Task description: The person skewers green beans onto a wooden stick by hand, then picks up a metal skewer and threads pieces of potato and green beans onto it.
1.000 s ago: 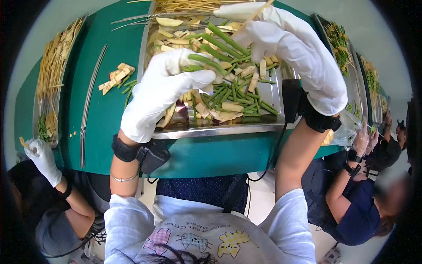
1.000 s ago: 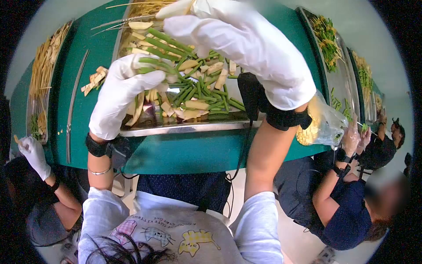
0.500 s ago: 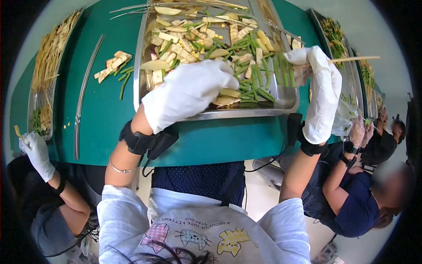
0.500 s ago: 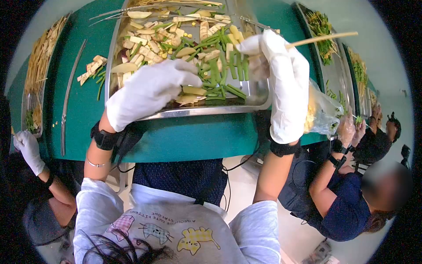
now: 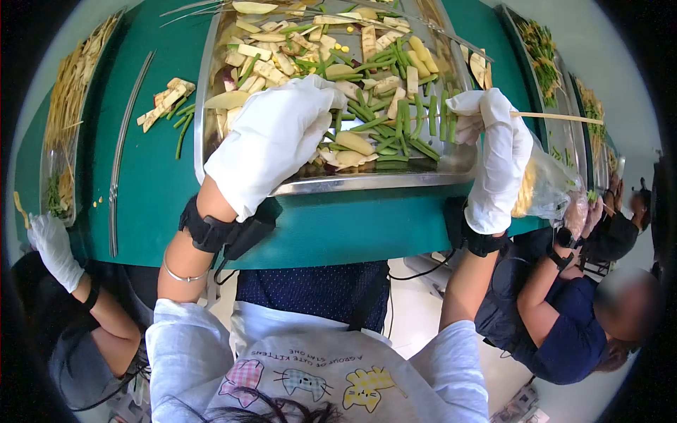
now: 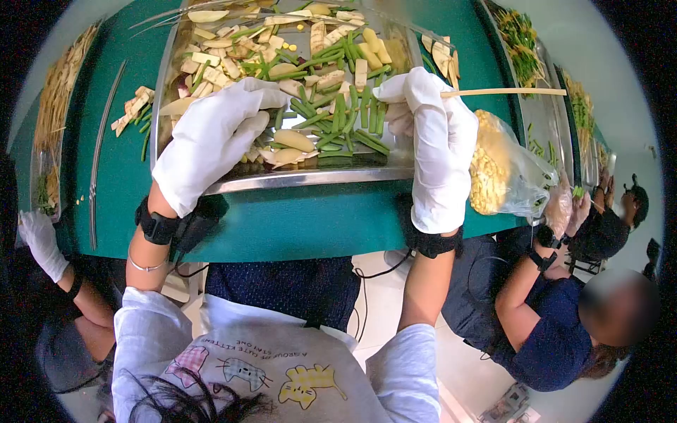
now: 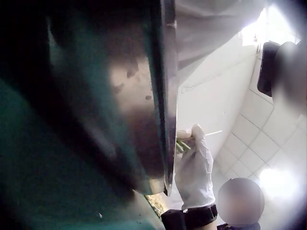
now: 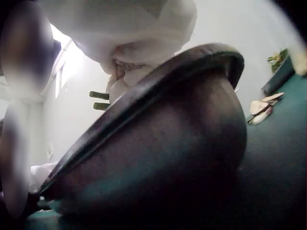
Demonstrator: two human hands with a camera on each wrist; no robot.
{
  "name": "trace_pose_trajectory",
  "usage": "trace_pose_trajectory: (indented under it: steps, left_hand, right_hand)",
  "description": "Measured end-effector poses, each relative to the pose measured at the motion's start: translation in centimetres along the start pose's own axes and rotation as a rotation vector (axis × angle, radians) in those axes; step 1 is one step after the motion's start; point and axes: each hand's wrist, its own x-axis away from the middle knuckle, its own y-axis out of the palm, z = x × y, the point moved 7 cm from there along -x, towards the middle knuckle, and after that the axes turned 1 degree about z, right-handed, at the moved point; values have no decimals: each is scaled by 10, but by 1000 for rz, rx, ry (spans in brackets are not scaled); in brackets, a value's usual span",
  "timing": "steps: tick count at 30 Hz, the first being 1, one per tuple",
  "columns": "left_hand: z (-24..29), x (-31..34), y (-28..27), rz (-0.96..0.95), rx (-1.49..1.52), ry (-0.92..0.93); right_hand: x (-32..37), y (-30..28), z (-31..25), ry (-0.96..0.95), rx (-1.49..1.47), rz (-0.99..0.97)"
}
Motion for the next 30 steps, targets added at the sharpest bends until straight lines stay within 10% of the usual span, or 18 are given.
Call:
trace_pose_trajectory:
  steps: [30]
  left_hand:
    - [2,4,-1,74,-106,33]
  right_hand:
    - [-7,-1,-1,-103,17,229]
